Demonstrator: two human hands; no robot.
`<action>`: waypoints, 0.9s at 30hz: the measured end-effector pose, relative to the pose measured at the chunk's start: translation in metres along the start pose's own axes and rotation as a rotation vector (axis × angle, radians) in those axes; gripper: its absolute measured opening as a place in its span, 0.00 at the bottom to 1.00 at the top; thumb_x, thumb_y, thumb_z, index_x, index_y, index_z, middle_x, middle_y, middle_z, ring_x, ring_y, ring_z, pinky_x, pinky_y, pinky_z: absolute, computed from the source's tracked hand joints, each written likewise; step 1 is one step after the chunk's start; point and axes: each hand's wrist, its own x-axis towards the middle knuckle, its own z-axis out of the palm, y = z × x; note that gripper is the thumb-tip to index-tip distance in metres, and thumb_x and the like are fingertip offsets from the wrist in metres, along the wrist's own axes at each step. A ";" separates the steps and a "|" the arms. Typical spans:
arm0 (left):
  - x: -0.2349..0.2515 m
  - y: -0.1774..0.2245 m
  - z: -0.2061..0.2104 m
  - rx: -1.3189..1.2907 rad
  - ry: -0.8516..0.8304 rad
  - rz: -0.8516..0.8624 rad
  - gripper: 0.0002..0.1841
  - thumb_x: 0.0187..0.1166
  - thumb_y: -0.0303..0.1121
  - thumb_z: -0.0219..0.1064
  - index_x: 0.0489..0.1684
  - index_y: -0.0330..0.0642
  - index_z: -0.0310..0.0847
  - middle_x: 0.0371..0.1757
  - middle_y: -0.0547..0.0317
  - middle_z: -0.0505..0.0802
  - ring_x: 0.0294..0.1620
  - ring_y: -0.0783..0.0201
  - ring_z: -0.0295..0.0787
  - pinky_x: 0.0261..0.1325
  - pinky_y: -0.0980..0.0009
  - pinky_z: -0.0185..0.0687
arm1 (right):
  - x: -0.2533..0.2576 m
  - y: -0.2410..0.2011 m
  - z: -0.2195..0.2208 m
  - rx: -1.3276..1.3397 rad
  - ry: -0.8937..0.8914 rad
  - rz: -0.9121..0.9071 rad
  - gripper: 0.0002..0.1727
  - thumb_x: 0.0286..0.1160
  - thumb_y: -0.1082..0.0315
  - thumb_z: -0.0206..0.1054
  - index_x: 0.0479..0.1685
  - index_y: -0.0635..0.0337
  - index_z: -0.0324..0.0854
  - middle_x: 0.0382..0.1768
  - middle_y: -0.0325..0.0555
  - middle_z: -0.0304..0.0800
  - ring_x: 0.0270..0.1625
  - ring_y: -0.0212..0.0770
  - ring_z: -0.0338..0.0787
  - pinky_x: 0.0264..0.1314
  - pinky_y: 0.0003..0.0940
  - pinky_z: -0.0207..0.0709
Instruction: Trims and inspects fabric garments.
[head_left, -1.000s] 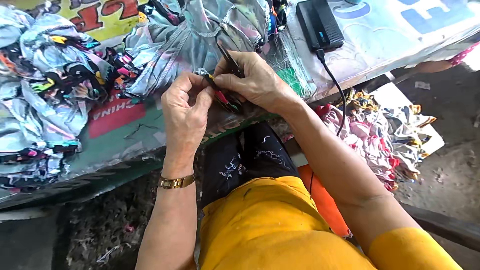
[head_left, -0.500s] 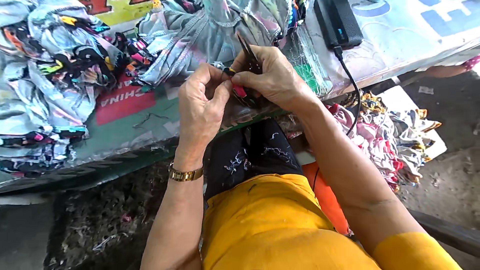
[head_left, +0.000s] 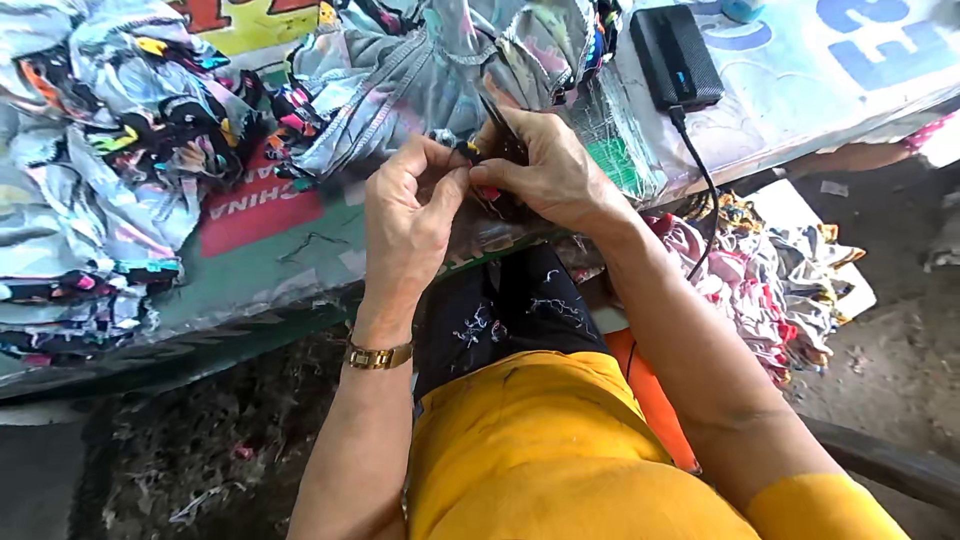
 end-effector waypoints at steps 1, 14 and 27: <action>-0.004 0.003 -0.001 0.019 -0.020 -0.015 0.03 0.83 0.27 0.62 0.46 0.40 0.81 0.38 0.67 0.88 0.38 0.77 0.86 0.44 0.79 0.84 | 0.000 0.000 -0.001 0.000 0.006 0.003 0.03 0.78 0.73 0.69 0.42 0.63 0.84 0.30 0.38 0.86 0.27 0.25 0.83 0.30 0.21 0.77; -0.018 0.008 -0.005 -0.038 -0.076 -0.016 0.04 0.85 0.26 0.59 0.48 0.43 0.78 0.40 0.64 0.87 0.36 0.75 0.85 0.40 0.81 0.83 | -0.005 -0.001 -0.005 0.075 -0.020 -0.027 0.04 0.81 0.75 0.61 0.40 0.64 0.81 0.23 0.34 0.79 0.20 0.21 0.74 0.22 0.17 0.69; -0.022 0.007 -0.011 -0.096 -0.081 -0.039 0.03 0.86 0.26 0.58 0.47 0.40 0.77 0.38 0.61 0.86 0.34 0.73 0.84 0.38 0.80 0.82 | -0.004 -0.002 -0.006 0.097 -0.046 0.003 0.05 0.83 0.73 0.60 0.42 0.63 0.80 0.26 0.33 0.81 0.22 0.21 0.76 0.24 0.16 0.71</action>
